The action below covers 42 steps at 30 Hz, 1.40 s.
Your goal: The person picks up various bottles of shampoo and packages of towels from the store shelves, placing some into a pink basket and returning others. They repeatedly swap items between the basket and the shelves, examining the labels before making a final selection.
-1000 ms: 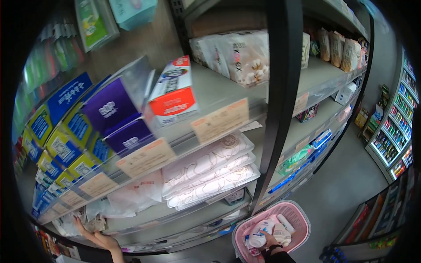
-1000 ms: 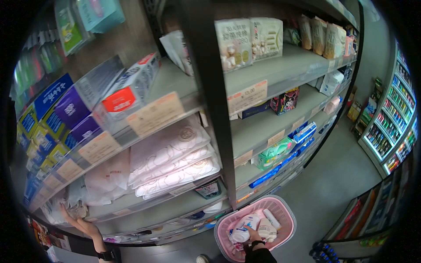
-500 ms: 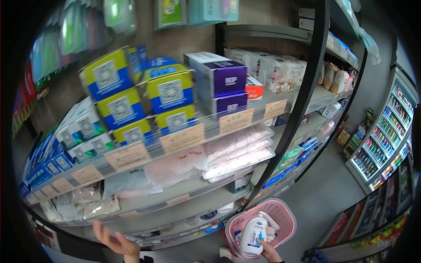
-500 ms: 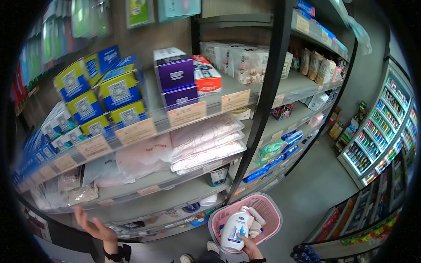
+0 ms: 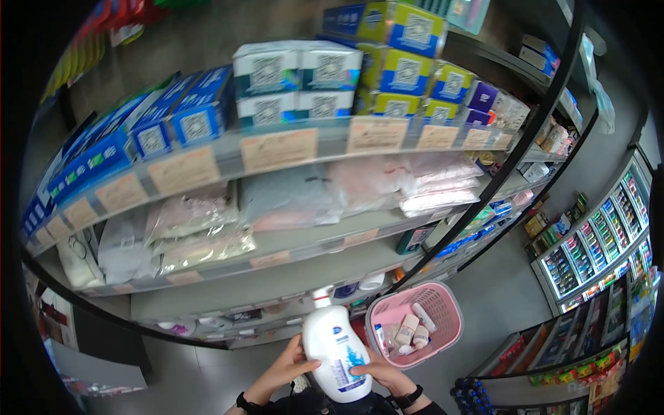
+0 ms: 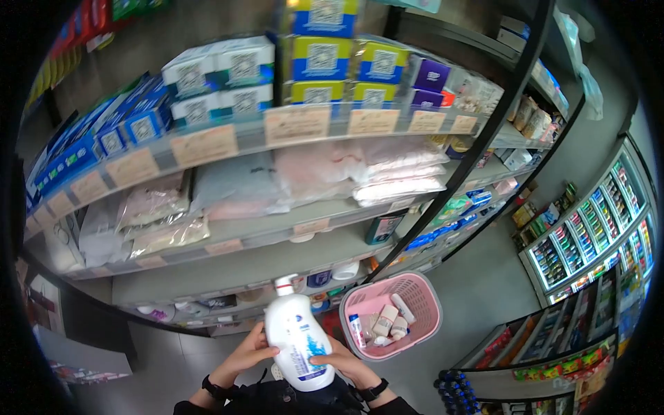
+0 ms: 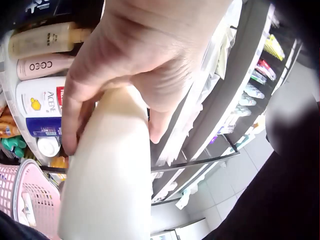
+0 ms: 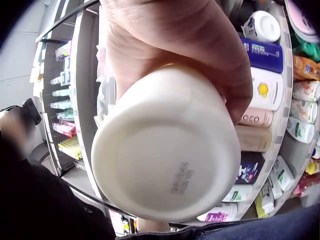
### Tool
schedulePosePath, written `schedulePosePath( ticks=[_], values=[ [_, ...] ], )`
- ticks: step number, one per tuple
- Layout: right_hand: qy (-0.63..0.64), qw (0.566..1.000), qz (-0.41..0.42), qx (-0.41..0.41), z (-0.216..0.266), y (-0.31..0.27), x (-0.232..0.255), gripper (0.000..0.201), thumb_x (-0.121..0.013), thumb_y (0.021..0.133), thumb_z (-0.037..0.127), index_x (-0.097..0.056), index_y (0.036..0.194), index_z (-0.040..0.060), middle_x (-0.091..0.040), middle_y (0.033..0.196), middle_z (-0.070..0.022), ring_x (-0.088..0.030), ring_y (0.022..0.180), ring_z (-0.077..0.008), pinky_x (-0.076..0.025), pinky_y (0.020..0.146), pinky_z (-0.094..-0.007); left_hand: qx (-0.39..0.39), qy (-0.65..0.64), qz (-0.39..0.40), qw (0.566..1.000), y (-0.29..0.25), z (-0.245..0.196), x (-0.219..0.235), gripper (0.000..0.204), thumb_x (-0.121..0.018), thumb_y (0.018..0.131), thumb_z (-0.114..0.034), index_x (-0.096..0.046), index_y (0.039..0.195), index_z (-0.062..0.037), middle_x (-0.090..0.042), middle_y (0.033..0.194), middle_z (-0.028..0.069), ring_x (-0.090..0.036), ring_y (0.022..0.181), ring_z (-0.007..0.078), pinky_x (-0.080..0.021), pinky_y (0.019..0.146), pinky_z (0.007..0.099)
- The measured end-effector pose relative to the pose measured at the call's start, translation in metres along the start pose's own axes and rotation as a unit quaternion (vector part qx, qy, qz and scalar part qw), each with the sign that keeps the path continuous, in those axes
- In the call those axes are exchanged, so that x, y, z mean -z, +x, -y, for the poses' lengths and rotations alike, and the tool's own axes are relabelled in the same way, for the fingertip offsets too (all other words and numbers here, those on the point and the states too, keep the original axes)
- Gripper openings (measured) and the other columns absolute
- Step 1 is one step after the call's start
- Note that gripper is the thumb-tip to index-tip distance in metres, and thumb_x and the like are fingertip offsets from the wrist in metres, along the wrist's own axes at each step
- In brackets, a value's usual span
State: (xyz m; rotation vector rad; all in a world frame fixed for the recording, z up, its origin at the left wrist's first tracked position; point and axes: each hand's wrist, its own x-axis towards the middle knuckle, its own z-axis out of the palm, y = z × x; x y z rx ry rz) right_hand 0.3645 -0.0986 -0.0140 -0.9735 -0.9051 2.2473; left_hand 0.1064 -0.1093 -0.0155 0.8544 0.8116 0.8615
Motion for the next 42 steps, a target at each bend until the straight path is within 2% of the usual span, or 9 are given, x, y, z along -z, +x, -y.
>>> schedulePosePath(
  ticks=[6,16,20,23,26,31,35,37,42],
  values=[
    [-0.082,0.996,0.035,-0.015,-0.020,0.017,-0.039,0.079,-0.078,0.078,0.015,-0.035,0.142,-0.0005,-0.055,0.128,-0.0093,-0.052,0.117,-0.0165,-0.042,0.100,-0.0313,-0.015,-0.028,-0.094,0.995,-0.031,-0.014,0.003,0.069,-0.078,0.076,-0.003,-0.040,0.133,0.0000,-0.057,0.122,0.0103,-0.055,0.113,0.0190,-0.047,0.096,0.0351],
    [-0.034,0.998,-0.047,-0.012,-0.034,-0.023,-0.008,0.082,-0.077,0.079,0.019,-0.031,0.144,-0.0007,-0.051,0.134,-0.0106,-0.049,0.122,-0.0192,-0.039,0.103,-0.0334,0.013,-0.028,-0.001,1.000,0.019,0.001,-0.024,0.065,-0.075,0.079,-0.008,-0.042,0.134,0.0007,-0.057,0.124,0.0114,-0.054,0.115,0.0207,-0.044,0.098,0.0351],
    [0.049,0.993,-0.105,-0.004,-0.048,-0.052,0.024,0.077,-0.070,0.086,0.027,-0.029,0.145,0.0005,-0.049,0.137,-0.0114,-0.048,0.125,-0.0208,-0.038,0.106,-0.0362,0.070,-0.040,0.060,0.995,0.062,0.015,-0.043,0.066,-0.075,0.078,-0.008,-0.043,0.135,0.0005,-0.059,0.123,0.0116,-0.056,0.113,0.0211,-0.045,0.097,0.0347],
    [0.292,0.941,-0.164,0.040,-0.054,-0.070,0.041,0.077,-0.070,0.085,0.035,-0.033,0.143,0.0020,-0.047,0.140,-0.0131,-0.048,0.127,-0.0273,-0.038,0.108,-0.0430,0.096,-0.032,0.044,0.994,0.094,0.014,-0.063,0.064,-0.076,0.078,-0.013,-0.045,0.134,-0.0025,-0.061,0.120,0.0118,-0.060,0.109,0.0212,-0.051,0.088,0.0344],
    [0.377,0.912,-0.101,0.124,-0.039,-0.079,0.045,0.074,-0.068,0.087,0.035,-0.032,0.144,0.0035,-0.047,0.140,-0.0143,-0.048,0.127,-0.0308,-0.039,0.106,-0.0476,0.109,-0.029,0.027,0.993,0.128,0.020,-0.080,0.062,-0.077,0.077,-0.018,-0.048,0.132,-0.0064,-0.063,0.116,0.0109,-0.064,0.102,0.0208,-0.055,0.078,0.0337],
    [0.337,0.913,-0.210,0.094,-0.027,-0.060,0.074,0.064,-0.068,0.087,0.029,-0.037,0.138,0.0051,-0.048,0.138,-0.0166,-0.051,0.123,-0.0370,-0.045,0.098,-0.0564,0.114,-0.012,-0.014,0.993,0.187,0.046,-0.093,0.059,-0.076,0.078,-0.019,-0.050,0.130,-0.0084,-0.063,0.114,0.0097,-0.065,0.099,0.0207,-0.056,0.075,0.0343],
    [0.369,0.903,-0.213,0.057,-0.010,-0.032,0.125,0.053,-0.063,0.089,0.022,-0.041,0.135,0.0078,-0.053,0.132,-0.0155,-0.055,0.118,-0.0368,-0.050,0.091,-0.0565,0.164,-0.003,-0.032,0.986,0.206,0.045,-0.090,0.061,-0.074,0.081,-0.029,-0.046,0.131,-0.0068,-0.062,0.115,0.0123,-0.064,0.102,0.0229,-0.055,0.081,0.0385],
    [0.353,0.911,-0.205,0.061,-0.004,-0.013,0.143,0.051,-0.062,0.089,0.023,-0.043,0.134,0.0083,-0.054,0.130,-0.0147,-0.055,0.118,-0.0361,-0.050,0.091,-0.0560,0.204,0.016,-0.026,0.979,0.206,0.046,-0.081,0.060,-0.067,0.087,-0.036,-0.042,0.133,-0.0063,-0.059,0.121,0.0142,-0.062,0.107,0.0239,-0.052,0.086,0.0393],
    [0.326,0.925,-0.185,0.062,0.020,0.044,0.189,0.052,-0.064,0.086,0.028,-0.047,0.131,0.0094,-0.057,0.128,-0.0124,-0.058,0.114,-0.0338,-0.051,0.089,-0.0529,0.161,0.049,0.028,0.985,0.158,0.015,-0.034,0.048,-0.061,0.092,-0.032,-0.047,0.131,-0.0081,-0.063,0.115,0.0106,-0.064,0.103,0.0196,-0.050,0.082,0.0309]
  ],
)
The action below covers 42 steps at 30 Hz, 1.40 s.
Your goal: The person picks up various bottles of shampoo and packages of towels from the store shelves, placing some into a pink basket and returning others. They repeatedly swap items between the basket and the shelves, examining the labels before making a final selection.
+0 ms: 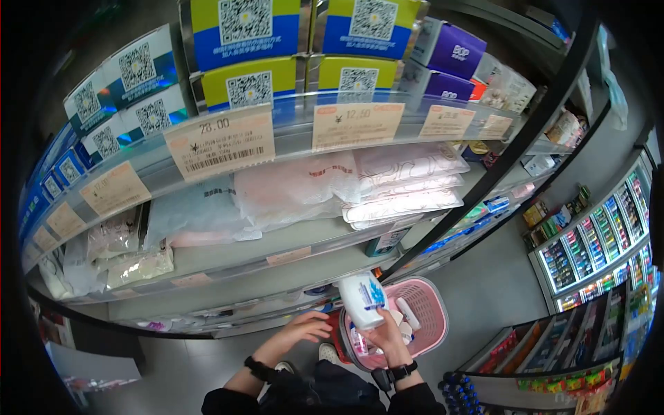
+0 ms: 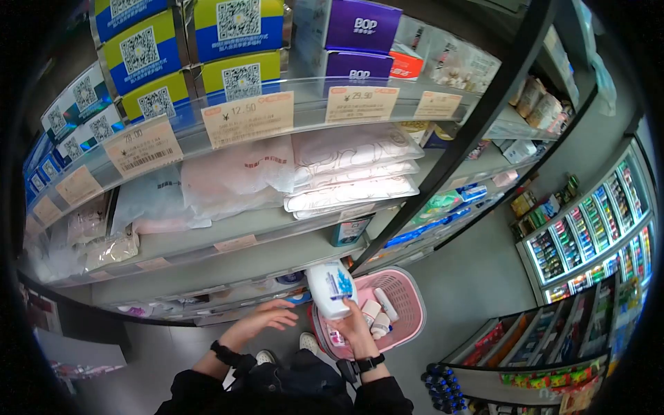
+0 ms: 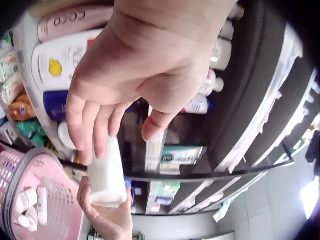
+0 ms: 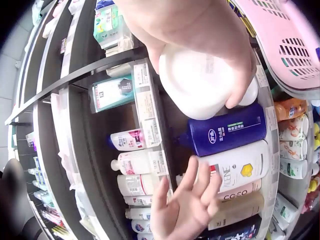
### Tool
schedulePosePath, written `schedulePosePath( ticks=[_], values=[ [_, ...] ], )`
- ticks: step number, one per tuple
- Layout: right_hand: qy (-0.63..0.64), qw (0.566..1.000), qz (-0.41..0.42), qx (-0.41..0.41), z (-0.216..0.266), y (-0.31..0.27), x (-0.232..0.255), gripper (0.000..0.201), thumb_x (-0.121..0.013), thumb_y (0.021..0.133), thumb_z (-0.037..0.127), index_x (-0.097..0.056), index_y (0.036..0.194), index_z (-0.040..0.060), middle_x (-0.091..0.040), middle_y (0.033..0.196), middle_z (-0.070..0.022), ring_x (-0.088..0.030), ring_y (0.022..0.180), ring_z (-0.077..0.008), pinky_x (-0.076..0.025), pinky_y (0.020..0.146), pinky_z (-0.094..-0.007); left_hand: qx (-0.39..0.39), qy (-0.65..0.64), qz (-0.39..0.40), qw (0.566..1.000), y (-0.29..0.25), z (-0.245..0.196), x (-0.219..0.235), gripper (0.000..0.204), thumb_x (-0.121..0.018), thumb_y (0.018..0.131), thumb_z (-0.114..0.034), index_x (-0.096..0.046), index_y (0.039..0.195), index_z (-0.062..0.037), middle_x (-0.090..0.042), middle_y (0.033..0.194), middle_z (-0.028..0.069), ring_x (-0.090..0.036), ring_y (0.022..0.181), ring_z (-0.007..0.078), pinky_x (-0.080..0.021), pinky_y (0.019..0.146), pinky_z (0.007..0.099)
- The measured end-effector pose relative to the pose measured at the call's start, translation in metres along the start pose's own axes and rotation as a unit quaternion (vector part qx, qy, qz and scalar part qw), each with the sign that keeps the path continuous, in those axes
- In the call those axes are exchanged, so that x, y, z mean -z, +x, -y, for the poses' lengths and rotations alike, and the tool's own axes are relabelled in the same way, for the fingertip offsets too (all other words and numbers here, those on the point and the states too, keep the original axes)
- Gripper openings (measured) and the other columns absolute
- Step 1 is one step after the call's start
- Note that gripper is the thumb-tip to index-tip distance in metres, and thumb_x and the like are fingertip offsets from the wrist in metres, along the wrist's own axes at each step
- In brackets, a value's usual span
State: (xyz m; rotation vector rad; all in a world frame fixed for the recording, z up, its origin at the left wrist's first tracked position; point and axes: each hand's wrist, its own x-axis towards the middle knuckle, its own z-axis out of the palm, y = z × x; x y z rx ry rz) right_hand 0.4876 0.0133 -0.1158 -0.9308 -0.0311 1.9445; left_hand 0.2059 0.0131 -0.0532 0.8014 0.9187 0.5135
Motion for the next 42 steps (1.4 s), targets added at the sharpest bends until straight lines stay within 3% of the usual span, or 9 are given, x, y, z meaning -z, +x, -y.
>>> schedulePosePath(
  ticks=[6,9,12,15,18,23,30,37,42],
  values=[
    [-0.010,1.000,-0.014,0.009,0.021,0.065,-0.014,0.054,-0.065,0.085,0.032,-0.046,0.132,0.0119,-0.055,0.130,-0.0125,-0.054,0.118,-0.0345,-0.045,0.093,-0.0563,-0.057,-0.053,-0.116,0.990,-0.094,0.027,0.040,0.040,-0.055,0.093,-0.025,-0.050,0.129,-0.0091,-0.069,0.104,0.0105,-0.066,0.097,0.0191,-0.048,0.076,0.0279],
    [0.001,1.000,-0.005,0.014,0.030,0.095,-0.020,0.052,-0.065,0.085,0.036,-0.049,0.129,0.0127,-0.057,0.127,-0.0111,-0.055,0.115,-0.0327,-0.044,0.094,-0.0553,-0.080,-0.104,-0.244,0.961,-0.127,0.060,0.042,0.034,-0.053,0.092,-0.020,-0.054,0.123,-0.0069,-0.069,0.096,0.0116,-0.067,0.088,0.0193,-0.047,0.072,0.0282],
    [-0.003,1.000,0.009,0.029,0.035,0.114,-0.028,0.051,-0.063,0.085,0.040,-0.050,0.126,0.0137,-0.057,0.125,-0.0100,-0.056,0.112,-0.0312,-0.042,0.095,-0.0552,-0.047,-0.106,-0.301,0.947,-0.148,0.076,0.034,0.034,-0.052,0.091,-0.019,-0.053,0.123,-0.0053,-0.069,0.093,0.0124,-0.067,0.087,0.0205,-0.047,0.070,0.0276],
    [-0.003,0.998,-0.063,0.029,0.029,0.126,-0.032,0.048,-0.064,0.086,0.037,-0.049,0.125,0.0127,-0.053,0.129,-0.0102,-0.056,0.111,-0.0309,-0.044,0.095,-0.0557,-0.050,-0.128,-0.330,0.934,-0.164,0.087,0.021,0.034,-0.051,0.090,-0.017,-0.053,0.122,-0.0042,-0.069,0.090,0.0132,-0.067,0.086,0.0216,-0.047,0.069,0.0271],
    [-0.023,0.993,-0.100,0.055,0.021,0.133,-0.026,0.051,-0.065,0.086,0.031,-0.045,0.129,0.0096,-0.046,0.132,-0.0181,-0.054,0.112,-0.0395,-0.052,0.090,-0.0544,-0.067,-0.155,-0.352,0.921,-0.171,0.096,0.014,0.033,-0.052,0.090,-0.015,-0.051,0.120,-0.0015,-0.069,0.087,0.0137,-0.069,0.083,0.0244,-0.048,0.065,0.0274],
    [-0.027,0.999,-0.031,0.011,0.031,0.140,-0.011,0.063,-0.064,0.089,0.026,-0.033,0.138,0.0014,-0.037,0.131,-0.0339,-0.047,0.111,-0.0602,-0.061,0.077,-0.0480,-0.096,-0.183,-0.349,0.914,-0.172,0.105,0.007,0.034,-0.051,0.089,-0.015,-0.052,0.120,-0.0020,-0.069,0.090,0.0115,-0.068,0.085,0.0241,-0.048,0.067,0.0279],
    [0.014,1.000,-0.026,-0.009,0.038,0.150,-0.020,0.055,-0.056,0.094,0.023,-0.031,0.138,0.0005,-0.029,0.138,-0.0348,-0.047,0.113,-0.0577,-0.060,0.080,-0.0501,-0.093,-0.174,-0.329,0.924,-0.158,0.094,-0.002,0.033,-0.050,0.088,-0.014,-0.052,0.119,-0.0021,-0.069,0.092,0.0099,-0.068,0.089,0.0212,-0.048,0.069,0.0282],
    [-0.018,0.998,-0.053,0.018,0.040,0.157,-0.034,0.046,-0.045,0.100,0.027,-0.035,0.137,0.0018,-0.039,0.139,-0.0241,-0.049,0.118,-0.0472,-0.057,0.086,-0.0533,-0.086,-0.165,-0.311,0.932,-0.150,0.095,-0.007,0.034,-0.051,0.088,-0.013,-0.052,0.120,-0.0025,-0.068,0.094,0.0107,-0.067,0.090,0.0203,-0.048,0.070,0.0282],
    [0.000,1.000,-0.023,0.003,0.042,0.149,-0.019,0.046,-0.052,0.096,0.022,-0.037,0.133,0.0003,-0.039,0.136,-0.0279,-0.051,0.115,-0.0477,-0.054,0.091,-0.0528,-0.055,-0.148,-0.320,0.934,-0.146,0.091,-0.013,0.033,-0.050,0.087,-0.012,-0.053,0.119,-0.0021,-0.068,0.094,0.0108,-0.067,0.089,0.0210,-0.049,0.069,0.0281]
  ],
)
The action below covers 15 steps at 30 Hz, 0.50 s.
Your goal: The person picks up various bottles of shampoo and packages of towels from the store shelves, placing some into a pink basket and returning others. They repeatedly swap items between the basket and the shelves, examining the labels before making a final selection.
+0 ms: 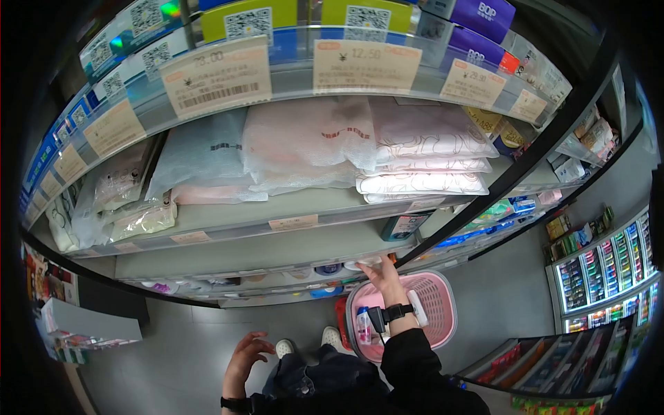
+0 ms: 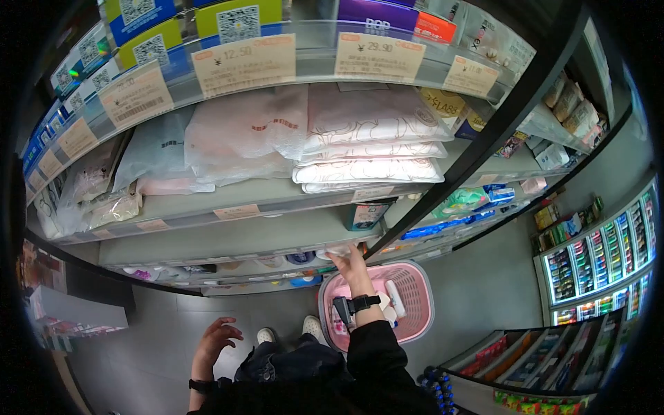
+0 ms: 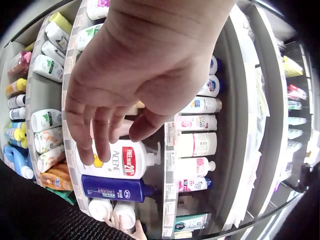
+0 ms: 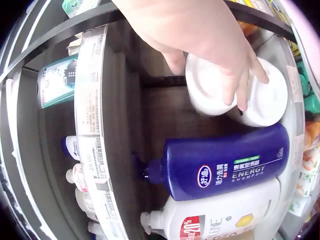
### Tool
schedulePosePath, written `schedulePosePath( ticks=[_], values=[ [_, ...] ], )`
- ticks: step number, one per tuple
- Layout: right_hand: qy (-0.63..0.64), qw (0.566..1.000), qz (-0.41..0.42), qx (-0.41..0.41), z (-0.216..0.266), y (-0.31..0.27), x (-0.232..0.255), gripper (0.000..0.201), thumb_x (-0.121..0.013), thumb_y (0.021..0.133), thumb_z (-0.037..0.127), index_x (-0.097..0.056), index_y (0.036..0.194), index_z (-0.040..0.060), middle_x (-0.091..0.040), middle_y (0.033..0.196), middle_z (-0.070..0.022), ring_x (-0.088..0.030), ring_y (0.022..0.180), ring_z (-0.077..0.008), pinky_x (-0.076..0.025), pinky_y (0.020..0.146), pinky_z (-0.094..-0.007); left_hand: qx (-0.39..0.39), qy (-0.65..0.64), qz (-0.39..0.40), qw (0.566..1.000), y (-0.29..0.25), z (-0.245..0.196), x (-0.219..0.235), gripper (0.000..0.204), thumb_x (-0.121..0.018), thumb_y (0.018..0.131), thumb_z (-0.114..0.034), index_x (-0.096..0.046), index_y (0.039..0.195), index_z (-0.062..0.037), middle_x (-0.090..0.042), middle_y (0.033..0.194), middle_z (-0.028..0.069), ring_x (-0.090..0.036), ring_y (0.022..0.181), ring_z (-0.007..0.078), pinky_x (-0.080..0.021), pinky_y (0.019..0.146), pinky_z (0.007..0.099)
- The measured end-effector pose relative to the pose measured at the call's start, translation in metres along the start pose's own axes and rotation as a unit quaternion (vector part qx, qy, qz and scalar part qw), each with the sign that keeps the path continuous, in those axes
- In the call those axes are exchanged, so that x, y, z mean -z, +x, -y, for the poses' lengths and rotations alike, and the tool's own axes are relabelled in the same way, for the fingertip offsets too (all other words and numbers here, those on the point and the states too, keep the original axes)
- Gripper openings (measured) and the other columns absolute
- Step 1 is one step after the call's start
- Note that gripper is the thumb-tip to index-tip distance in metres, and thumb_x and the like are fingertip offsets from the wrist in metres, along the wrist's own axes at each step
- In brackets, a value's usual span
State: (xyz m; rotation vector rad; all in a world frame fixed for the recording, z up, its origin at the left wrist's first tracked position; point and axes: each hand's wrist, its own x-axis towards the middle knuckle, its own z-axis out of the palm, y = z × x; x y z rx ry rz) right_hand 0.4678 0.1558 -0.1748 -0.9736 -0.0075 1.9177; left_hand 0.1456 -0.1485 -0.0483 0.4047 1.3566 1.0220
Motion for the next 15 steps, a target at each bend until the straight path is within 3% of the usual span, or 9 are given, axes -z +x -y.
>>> schedulePosePath(
  ticks=[4,7,8,9,10,11,13,14,15],
  values=[
    [-0.061,0.997,-0.038,0.008,0.000,-0.011,0.050,0.047,-0.061,0.089,0.017,-0.041,0.127,-0.0004,-0.042,0.129,-0.0306,-0.055,0.109,-0.0464,-0.054,0.090,-0.0521,-0.037,0.038,-0.024,0.998,0.005,-0.002,-0.001,0.030,-0.051,0.086,-0.009,-0.056,0.115,-0.0028,-0.067,0.090,0.0092,-0.067,0.085,0.0210,-0.048,0.067,0.0279],
    [-0.166,0.982,-0.082,0.048,0.001,-0.034,0.100,0.044,-0.064,0.086,0.016,-0.046,0.124,0.0024,-0.053,0.116,-0.0225,-0.062,0.098,-0.0381,-0.056,0.080,-0.0414,-0.250,0.138,-0.146,0.947,0.016,-0.008,-0.003,0.024,-0.053,0.083,0.000,-0.060,0.106,-0.0048,-0.064,0.089,0.0081,-0.063,0.084,0.0218,-0.045,0.066,0.0292],
    [-0.237,0.960,-0.119,0.085,-0.002,-0.039,0.116,0.041,-0.064,0.085,0.015,-0.049,0.121,0.0037,-0.058,0.109,-0.0186,-0.065,0.091,-0.0341,-0.057,0.074,-0.0371,-0.250,0.141,-0.143,0.947,0.012,-0.022,-0.012,0.024,-0.053,0.083,0.000,-0.060,0.106,-0.0048,-0.064,0.089,0.0081,-0.063,0.084,0.0218,-0.045,0.066,0.0292],
    [-0.233,0.961,-0.122,0.086,-0.006,-0.041,0.132,0.041,-0.064,0.085,0.015,-0.049,0.121,0.0037,-0.058,0.109,-0.0186,-0.065,0.091,-0.0341,-0.057,0.074,-0.0371,-0.328,0.278,-0.220,0.876,0.005,-0.042,-0.026,0.029,-0.054,0.081,0.001,-0.059,0.109,-0.0041,-0.062,0.100,0.0119,-0.060,0.095,0.0262,-0.045,0.075,0.0332],
    [-0.316,0.932,-0.161,0.069,-0.011,-0.041,0.148,0.039,-0.064,0.084,0.016,-0.051,0.119,0.0047,-0.061,0.101,-0.0146,-0.065,0.084,-0.0302,-0.056,0.069,-0.0355,-0.395,0.405,-0.290,0.772,0.003,-0.059,-0.039,0.034,-0.054,0.079,0.002,-0.058,0.112,-0.0034,-0.060,0.111,0.0158,-0.057,0.106,0.0306,-0.045,0.084,0.0372],
    [-0.396,0.895,-0.198,0.051,-0.017,-0.040,0.163,0.038,-0.064,0.082,0.016,-0.054,0.117,0.0057,-0.063,0.094,-0.0107,-0.065,0.077,-0.0264,-0.055,0.063,-0.0340,-0.396,0.407,-0.287,0.772,0.008,-0.070,-0.047,0.034,-0.054,0.079,0.002,-0.058,0.112,-0.0034,-0.060,0.111,0.0158,-0.057,0.106,0.0306,-0.045,0.084,0.0372],
    [-0.446,0.879,-0.165,-0.004,-0.028,-0.032,0.197,0.035,-0.064,0.081,0.017,-0.057,0.114,0.0057,-0.064,0.090,-0.0090,-0.064,0.073,-0.0247,-0.054,0.060,-0.0337,-0.469,0.545,-0.346,0.602,0.019,-0.089,-0.061,0.053,-0.057,0.075,0.001,-0.050,0.128,-0.0024,-0.043,0.137,0.0225,-0.037,0.130,0.0415,-0.032,0.104,0.0501],
    [-0.497,0.856,-0.129,-0.059,-0.034,-0.031,0.209,0.033,-0.064,0.080,0.017,-0.059,0.111,0.0056,-0.064,0.087,-0.0072,-0.063,0.069,-0.0230,-0.052,0.056,-0.0334,-0.470,0.547,-0.345,0.601,0.027,-0.095,-0.067,0.053,-0.057,0.075,0.001,-0.050,0.128,-0.0024,-0.043,0.137,0.0225,-0.037,0.130,0.0415,-0.032,0.104,0.0501],
    [-0.494,0.858,-0.127,-0.059,-0.042,-0.033,0.217,0.033,-0.064,0.080,0.017,-0.059,0.111,0.0056,-0.064,0.087,-0.0072,-0.063,0.069,-0.0230,-0.052,0.056,-0.0334,-0.449,0.579,-0.335,0.593,0.037,-0.100,-0.072,0.062,-0.058,0.074,0.000,-0.043,0.134,-0.0024,-0.035,0.143,0.0228,-0.028,0.135,0.0443,-0.024,0.108,0.0539]
  ],
)
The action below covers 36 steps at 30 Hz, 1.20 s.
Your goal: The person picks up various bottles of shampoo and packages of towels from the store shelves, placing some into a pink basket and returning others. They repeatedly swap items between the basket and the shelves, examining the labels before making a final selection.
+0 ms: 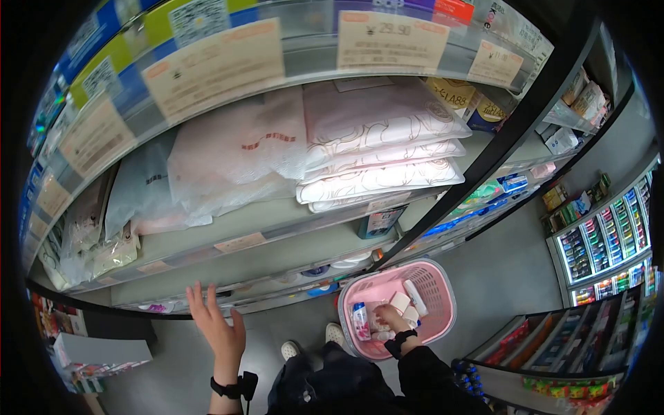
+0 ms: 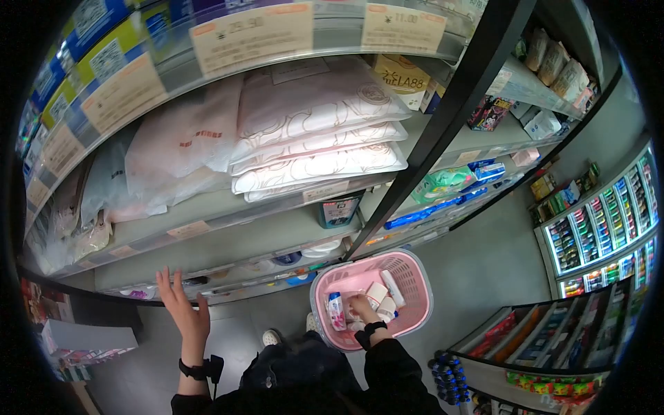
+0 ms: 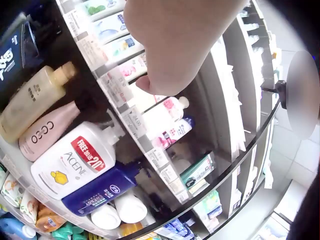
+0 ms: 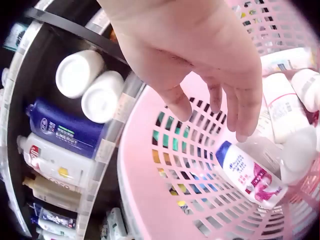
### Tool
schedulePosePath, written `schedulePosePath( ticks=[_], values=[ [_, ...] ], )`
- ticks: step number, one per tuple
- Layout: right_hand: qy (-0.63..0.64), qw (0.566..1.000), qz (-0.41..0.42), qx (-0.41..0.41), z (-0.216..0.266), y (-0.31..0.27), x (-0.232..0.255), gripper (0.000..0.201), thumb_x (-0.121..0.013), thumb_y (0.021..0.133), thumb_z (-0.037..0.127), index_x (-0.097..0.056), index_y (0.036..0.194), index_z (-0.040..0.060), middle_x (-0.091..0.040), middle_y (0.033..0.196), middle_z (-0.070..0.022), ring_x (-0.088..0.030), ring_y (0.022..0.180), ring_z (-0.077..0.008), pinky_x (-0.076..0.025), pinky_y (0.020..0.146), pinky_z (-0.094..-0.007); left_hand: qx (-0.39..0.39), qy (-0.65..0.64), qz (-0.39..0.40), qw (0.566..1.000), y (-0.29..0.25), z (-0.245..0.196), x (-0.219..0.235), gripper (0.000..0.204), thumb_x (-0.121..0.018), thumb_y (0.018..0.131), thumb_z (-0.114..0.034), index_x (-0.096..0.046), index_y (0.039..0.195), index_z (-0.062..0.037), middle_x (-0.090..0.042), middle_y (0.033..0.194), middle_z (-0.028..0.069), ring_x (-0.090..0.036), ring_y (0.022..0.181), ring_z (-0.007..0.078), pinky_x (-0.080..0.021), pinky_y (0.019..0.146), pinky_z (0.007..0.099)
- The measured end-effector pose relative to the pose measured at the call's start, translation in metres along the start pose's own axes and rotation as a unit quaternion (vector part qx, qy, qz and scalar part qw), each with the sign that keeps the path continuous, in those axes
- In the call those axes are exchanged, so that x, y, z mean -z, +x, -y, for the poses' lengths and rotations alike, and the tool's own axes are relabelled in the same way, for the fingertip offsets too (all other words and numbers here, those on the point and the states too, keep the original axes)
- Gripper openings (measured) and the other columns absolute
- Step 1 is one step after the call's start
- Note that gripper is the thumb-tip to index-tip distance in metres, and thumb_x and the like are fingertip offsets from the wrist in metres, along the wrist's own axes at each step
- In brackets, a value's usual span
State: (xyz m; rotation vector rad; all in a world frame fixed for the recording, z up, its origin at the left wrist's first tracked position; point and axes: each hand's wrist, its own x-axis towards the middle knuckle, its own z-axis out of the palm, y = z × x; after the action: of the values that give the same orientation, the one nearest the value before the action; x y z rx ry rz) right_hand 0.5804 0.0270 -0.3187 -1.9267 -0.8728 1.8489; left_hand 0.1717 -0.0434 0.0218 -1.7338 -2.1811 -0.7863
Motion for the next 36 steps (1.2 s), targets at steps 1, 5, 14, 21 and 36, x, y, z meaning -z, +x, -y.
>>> schedulePosePath(
  ticks=[1,5,14,21,36],
  values=[
    [-0.010,1.000,0.020,-0.008,-0.010,0.002,-0.006,0.032,-0.065,0.080,0.018,-0.061,0.109,0.0046,-0.064,0.087,-0.0075,-0.063,0.068,-0.0225,-0.052,0.056,-0.0335,-0.008,0.027,0.028,0.999,0.006,-0.002,-0.008,0.071,-0.059,0.074,-0.001,-0.036,0.141,-0.0025,-0.027,0.150,0.0231,-0.019,0.140,0.0470,-0.016,0.112,0.0577],
    [0.006,0.991,0.130,0.017,0.012,-0.013,-0.029,0.041,-0.068,0.078,0.021,-0.060,0.112,0.0001,-0.065,0.096,-0.0092,-0.063,0.083,-0.0243,-0.053,0.068,-0.0366,0.039,0.041,0.117,0.991,0.012,-0.001,-0.048,0.081,-0.061,0.070,-0.004,-0.030,0.145,-0.0030,-0.022,0.152,0.0226,-0.011,0.143,0.0459,-0.009,0.114,0.0596],
    [-0.161,0.981,0.010,0.106,-0.120,0.154,-0.060,0.057,-0.081,0.062,0.017,-0.062,0.113,-0.0009,-0.067,0.106,-0.0151,-0.064,0.097,-0.0266,-0.051,0.083,-0.0400,0.050,0.102,0.096,0.989,0.008,0.005,-0.071,0.086,-0.065,0.062,-0.010,-0.030,0.140,0.0029,-0.026,0.144,0.0291,-0.014,0.139,0.0495,-0.004,0.111,0.0641],
    [-0.321,0.946,-0.033,0.021,-0.097,0.114,-0.071,0.079,-0.091,0.050,0.031,-0.058,0.116,-0.0001,-0.067,0.108,-0.0170,-0.066,0.099,-0.0323,-0.052,0.087,-0.0407,0.053,0.102,0.122,0.986,0.012,-0.002,-0.062,0.082,-0.066,0.062,-0.017,-0.034,0.134,0.0030,-0.034,0.134,0.0310,-0.022,0.132,0.0524,-0.006,0.110,0.0672],
    [-0.172,0.959,-0.152,0.168,-0.044,0.045,-0.045,0.045,-0.082,0.065,0.013,-0.060,0.104,0.0043,-0.069,0.097,-0.0131,-0.068,0.091,-0.0269,-0.052,0.080,-0.0380,0.029,0.060,0.124,0.990,0.008,0.005,-0.052,0.087,-0.066,0.060,-0.015,-0.032,0.138,0.0023,-0.026,0.144,0.0272,-0.013,0.139,0.0502,-0.006,0.110,0.0665]
  ],
)
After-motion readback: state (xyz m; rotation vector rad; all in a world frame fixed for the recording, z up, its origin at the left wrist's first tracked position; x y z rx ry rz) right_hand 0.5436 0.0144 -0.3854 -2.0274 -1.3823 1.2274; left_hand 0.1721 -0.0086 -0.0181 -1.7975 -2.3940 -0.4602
